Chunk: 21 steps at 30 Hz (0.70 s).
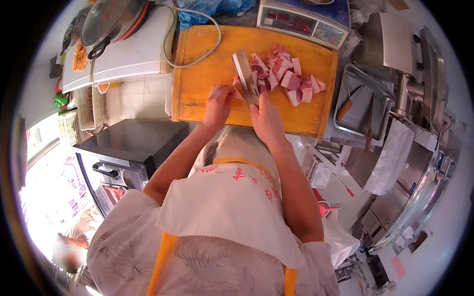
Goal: The person washes a metal bowl in a sink, then retrieves a piece of pork belly from a display case. They place the meat on a cutting board, weigh it on a digital scale, and proceed to chop it into smaller cubes using a cleaver.
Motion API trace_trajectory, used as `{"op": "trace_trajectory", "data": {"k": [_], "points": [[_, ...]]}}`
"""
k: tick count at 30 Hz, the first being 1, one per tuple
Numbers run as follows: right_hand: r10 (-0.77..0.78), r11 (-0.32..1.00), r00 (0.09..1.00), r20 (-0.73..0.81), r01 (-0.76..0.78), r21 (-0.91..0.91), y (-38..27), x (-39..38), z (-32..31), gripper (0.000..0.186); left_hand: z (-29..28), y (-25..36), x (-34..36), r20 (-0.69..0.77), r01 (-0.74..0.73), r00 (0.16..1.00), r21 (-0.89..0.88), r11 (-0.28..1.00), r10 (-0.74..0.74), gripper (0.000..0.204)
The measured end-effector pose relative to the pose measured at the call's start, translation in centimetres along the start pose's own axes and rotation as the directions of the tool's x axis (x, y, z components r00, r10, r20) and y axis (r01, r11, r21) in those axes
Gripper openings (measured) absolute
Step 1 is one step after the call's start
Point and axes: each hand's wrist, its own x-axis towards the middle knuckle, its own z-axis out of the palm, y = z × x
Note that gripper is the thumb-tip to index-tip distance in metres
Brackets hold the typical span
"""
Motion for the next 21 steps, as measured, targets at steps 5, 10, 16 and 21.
{"op": "trace_trajectory", "data": {"k": [5,10,16,21], "points": [[0.070,0.997,0.997,0.044,-0.072,0.032,-1.3,-1.7,-2.9,0.032,-0.7,-0.1,1.2,-0.128,0.064,0.990,-0.015,0.998,-0.065,0.019],[0.076,0.996,0.997,0.032,-0.078,0.054,-1.1,-1.7,-3.8,0.030,-0.1,2.6,1.6,-0.201,0.088,0.973,-0.121,0.989,-0.111,0.021],[0.127,0.971,0.989,0.080,-0.140,0.195,-0.2,-1.9,-4.3,0.029,2.4,2.4,1.2,-0.235,0.178,0.948,-0.162,0.971,-0.213,0.017],[0.163,0.961,0.985,-0.062,-0.144,0.237,-1.5,-5.1,-10.3,0.039,2.0,0.4,0.7,-0.178,0.233,0.955,-0.041,0.972,-0.236,0.019]]}}
